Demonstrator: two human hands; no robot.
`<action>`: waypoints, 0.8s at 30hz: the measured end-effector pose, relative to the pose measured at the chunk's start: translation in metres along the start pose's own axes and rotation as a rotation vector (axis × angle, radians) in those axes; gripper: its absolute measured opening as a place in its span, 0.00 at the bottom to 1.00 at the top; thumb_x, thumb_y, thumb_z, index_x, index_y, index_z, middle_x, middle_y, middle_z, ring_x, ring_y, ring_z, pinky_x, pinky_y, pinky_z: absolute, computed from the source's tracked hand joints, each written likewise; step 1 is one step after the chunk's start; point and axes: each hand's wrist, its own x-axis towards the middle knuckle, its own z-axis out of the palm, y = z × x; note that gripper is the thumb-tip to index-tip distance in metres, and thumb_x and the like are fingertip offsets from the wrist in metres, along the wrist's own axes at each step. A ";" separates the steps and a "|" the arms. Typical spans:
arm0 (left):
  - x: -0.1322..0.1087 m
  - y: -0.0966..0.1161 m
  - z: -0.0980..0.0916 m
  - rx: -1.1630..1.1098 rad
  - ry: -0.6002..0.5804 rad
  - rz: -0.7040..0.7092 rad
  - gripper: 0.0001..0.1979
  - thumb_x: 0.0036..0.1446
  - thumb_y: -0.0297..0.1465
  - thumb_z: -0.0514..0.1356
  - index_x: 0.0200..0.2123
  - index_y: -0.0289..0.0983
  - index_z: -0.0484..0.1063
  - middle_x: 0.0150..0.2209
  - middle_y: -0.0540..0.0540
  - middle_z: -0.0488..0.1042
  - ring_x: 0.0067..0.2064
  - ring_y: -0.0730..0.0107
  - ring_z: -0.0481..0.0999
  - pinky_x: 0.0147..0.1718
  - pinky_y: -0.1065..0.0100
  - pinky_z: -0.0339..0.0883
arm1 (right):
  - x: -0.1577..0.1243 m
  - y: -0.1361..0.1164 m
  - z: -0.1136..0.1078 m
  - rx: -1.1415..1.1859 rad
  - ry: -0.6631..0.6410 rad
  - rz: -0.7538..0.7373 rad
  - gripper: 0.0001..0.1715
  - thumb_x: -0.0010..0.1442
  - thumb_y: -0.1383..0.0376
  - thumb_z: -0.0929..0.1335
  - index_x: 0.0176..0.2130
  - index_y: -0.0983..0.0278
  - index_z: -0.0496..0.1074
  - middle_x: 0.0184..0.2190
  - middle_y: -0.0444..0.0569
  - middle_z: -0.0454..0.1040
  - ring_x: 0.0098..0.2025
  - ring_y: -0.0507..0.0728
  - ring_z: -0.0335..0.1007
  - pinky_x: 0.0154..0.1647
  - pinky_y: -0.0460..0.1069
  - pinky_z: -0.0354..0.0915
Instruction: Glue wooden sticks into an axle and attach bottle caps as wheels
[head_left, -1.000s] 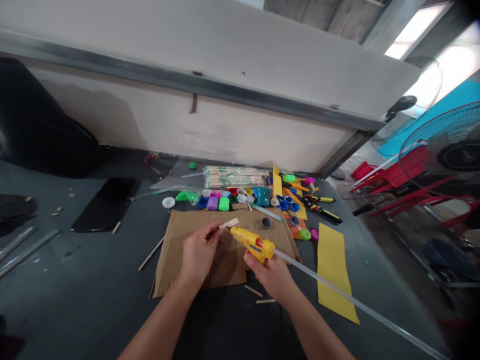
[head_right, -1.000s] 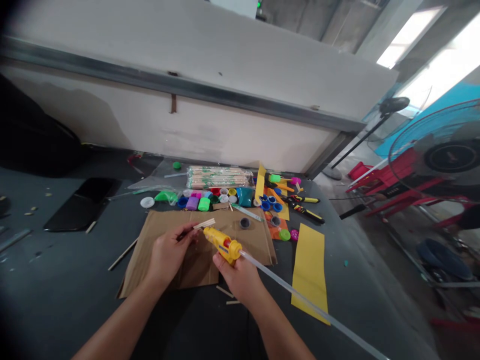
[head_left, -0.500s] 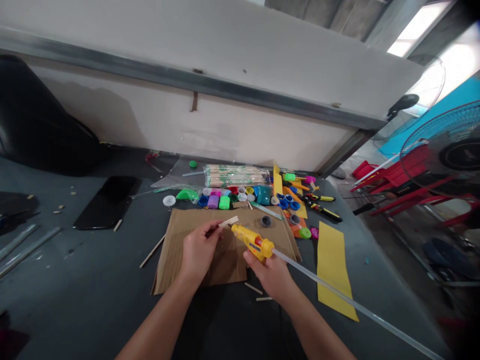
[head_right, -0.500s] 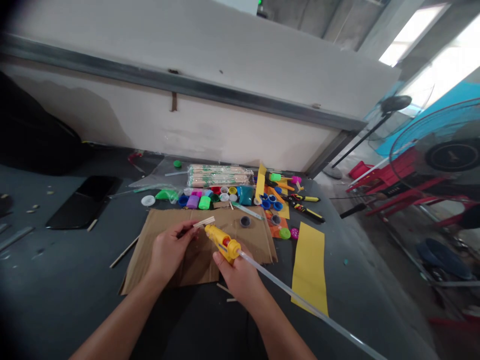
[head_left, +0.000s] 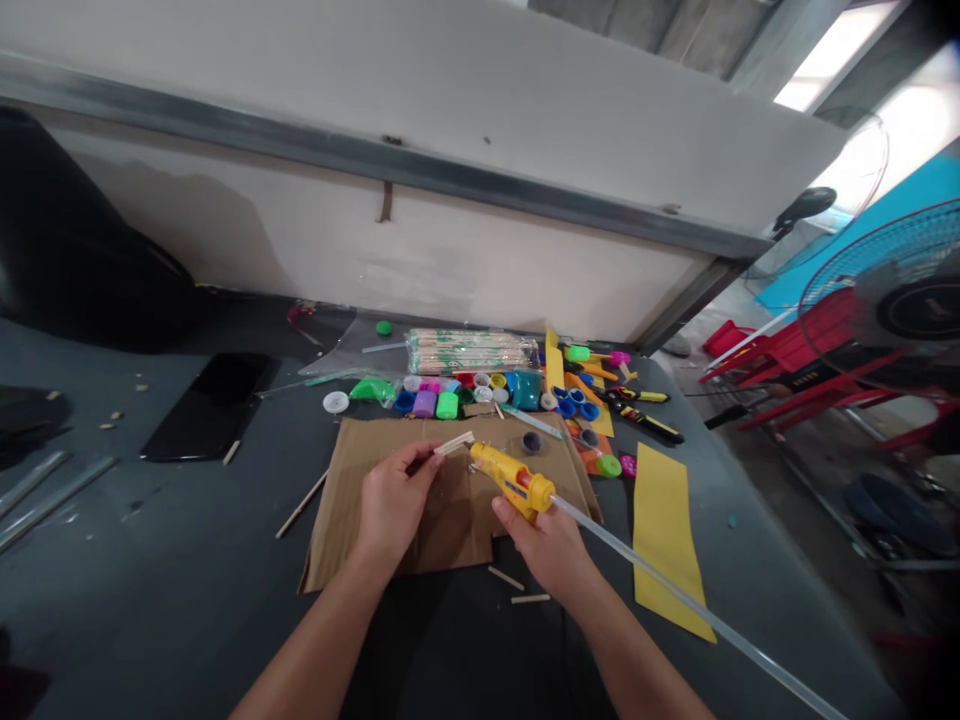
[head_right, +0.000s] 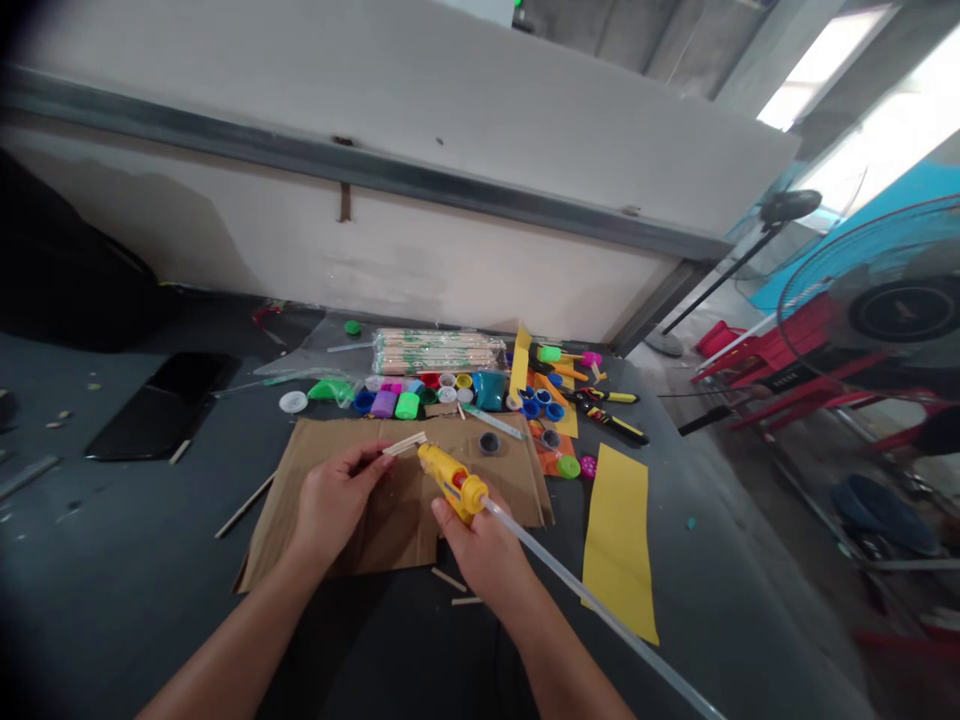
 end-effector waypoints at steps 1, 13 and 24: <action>0.000 0.000 0.000 -0.003 -0.002 -0.001 0.14 0.53 0.39 0.58 0.39 0.40 0.78 0.28 0.50 0.79 0.30 0.67 0.76 0.30 0.69 0.66 | 0.000 0.001 0.000 -0.016 -0.003 0.000 0.16 0.59 0.54 0.64 0.36 0.59 0.76 0.24 0.49 0.71 0.37 0.62 0.71 0.35 0.52 0.65; 0.000 0.000 0.001 -0.032 -0.022 -0.035 0.16 0.51 0.40 0.59 0.40 0.40 0.78 0.28 0.50 0.79 0.32 0.65 0.77 0.33 0.68 0.66 | -0.005 0.003 0.009 -0.054 0.019 -0.048 0.20 0.61 0.53 0.62 0.41 0.64 0.75 0.37 0.54 0.77 0.45 0.63 0.72 0.45 0.53 0.67; 0.002 -0.004 0.000 -0.077 -0.033 -0.057 0.17 0.51 0.42 0.59 0.40 0.39 0.78 0.29 0.49 0.79 0.33 0.65 0.76 0.33 0.68 0.65 | -0.004 0.004 0.009 -0.049 0.037 -0.041 0.22 0.60 0.53 0.62 0.42 0.65 0.75 0.40 0.56 0.76 0.45 0.63 0.73 0.47 0.54 0.67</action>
